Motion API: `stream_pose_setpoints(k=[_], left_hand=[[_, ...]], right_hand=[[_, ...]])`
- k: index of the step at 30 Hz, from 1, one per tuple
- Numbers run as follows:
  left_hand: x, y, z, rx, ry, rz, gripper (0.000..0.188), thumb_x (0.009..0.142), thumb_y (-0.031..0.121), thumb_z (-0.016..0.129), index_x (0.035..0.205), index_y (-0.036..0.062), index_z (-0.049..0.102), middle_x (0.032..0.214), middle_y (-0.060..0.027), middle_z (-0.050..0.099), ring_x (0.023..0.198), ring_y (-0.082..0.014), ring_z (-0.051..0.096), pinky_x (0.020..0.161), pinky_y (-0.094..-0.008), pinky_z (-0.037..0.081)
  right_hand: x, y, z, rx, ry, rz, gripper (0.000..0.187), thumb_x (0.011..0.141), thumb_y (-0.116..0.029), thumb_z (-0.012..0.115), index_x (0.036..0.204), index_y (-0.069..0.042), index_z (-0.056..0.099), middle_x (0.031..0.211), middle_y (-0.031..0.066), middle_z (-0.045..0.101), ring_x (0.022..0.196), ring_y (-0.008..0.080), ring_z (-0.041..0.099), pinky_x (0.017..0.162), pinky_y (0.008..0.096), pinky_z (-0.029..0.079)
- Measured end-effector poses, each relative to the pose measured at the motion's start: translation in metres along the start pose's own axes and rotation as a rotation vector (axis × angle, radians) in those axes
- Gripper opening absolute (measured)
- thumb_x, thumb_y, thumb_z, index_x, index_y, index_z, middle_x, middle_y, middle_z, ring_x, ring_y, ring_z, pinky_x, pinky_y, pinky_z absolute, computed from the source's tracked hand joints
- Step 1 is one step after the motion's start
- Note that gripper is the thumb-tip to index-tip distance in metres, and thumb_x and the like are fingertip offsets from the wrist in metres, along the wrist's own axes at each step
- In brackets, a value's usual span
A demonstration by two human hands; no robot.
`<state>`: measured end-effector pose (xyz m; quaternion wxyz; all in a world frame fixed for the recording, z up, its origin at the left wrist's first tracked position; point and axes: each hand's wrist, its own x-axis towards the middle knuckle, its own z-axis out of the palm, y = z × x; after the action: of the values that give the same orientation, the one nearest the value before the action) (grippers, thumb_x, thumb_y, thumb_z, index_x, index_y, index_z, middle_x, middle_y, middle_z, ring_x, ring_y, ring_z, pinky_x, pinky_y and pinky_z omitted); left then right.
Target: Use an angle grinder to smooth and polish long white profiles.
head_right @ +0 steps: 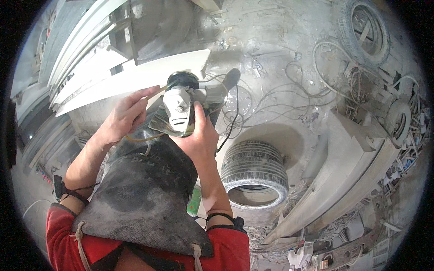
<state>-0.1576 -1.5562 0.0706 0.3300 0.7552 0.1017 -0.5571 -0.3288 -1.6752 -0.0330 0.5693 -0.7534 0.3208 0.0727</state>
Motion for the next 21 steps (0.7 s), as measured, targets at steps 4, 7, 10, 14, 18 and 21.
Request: stream_pose_setpoints(k=[4,7,10,14,18,21], left_hand=[[0.003,0.001,0.006,-0.004,-0.001,-0.025,0.042,0.107,0.020,0.047,0.147,0.0113,0.055,0.073,0.0057,0.044,0.066,-0.0044,0.041,0.062,-0.0212,0.038],[0.010,0.003,0.010,0.069,-0.027,0.007,0.042,0.107,0.022,0.046,0.147,0.0116,0.054,0.072,0.0053,0.044,0.066,-0.0046,0.041,0.061,-0.0214,0.038],[0.015,0.003,0.015,0.093,-0.016,0.087,0.045,0.109,0.020,0.042,0.151,0.0050,0.047,0.068,0.0081,0.036,0.059,-0.0025,0.035,0.053,-0.0196,0.033],[0.009,0.010,0.014,0.138,-0.012,0.060,0.045,0.109,0.021,0.042,0.151,0.0055,0.047,0.068,0.0080,0.037,0.058,-0.0026,0.035,0.053,-0.0194,0.033],[0.006,0.003,0.008,0.110,-0.002,0.047,0.045,0.109,0.021,0.041,0.151,0.0053,0.047,0.067,0.0077,0.039,0.056,-0.0019,0.035,0.051,-0.0192,0.032],[0.008,-0.004,0.002,0.176,0.000,0.181,0.046,0.109,0.021,0.042,0.151,0.0042,0.046,0.066,0.0079,0.040,0.054,-0.0015,0.035,0.049,-0.0189,0.031]], right_hand=[[0.014,0.028,-0.034,0.538,0.045,0.015,0.084,0.068,-0.012,0.086,0.141,-0.001,0.045,0.125,0.0170,0.064,0.107,0.0333,0.069,0.092,0.0385,0.056],[0.059,0.070,-0.078,0.919,-0.241,0.167,0.068,0.077,-0.011,0.079,0.136,0.004,0.048,0.105,0.0154,0.070,0.089,0.0271,0.072,0.078,0.0400,0.061],[0.096,0.109,-0.084,1.129,-0.424,0.438,0.048,0.085,-0.018,0.073,0.123,0.007,0.057,0.097,0.0177,0.071,0.075,0.0254,0.072,0.064,0.0361,0.061],[0.092,0.114,-0.084,1.209,-0.465,0.385,0.049,0.083,-0.014,0.074,0.124,0.007,0.056,0.104,0.0177,0.070,0.079,0.0250,0.072,0.064,0.0364,0.062],[0.041,0.039,-0.064,0.662,-0.072,-0.039,0.074,0.075,-0.021,0.082,0.138,0.000,0.049,0.109,0.0175,0.070,0.099,0.0286,0.073,0.080,0.0391,0.062],[0.012,0.002,-0.035,0.085,-0.080,0.018,0.094,0.061,-0.027,0.092,0.141,-0.004,0.047,0.116,0.0205,0.068,0.107,0.0300,0.071,0.088,0.0418,0.058]])
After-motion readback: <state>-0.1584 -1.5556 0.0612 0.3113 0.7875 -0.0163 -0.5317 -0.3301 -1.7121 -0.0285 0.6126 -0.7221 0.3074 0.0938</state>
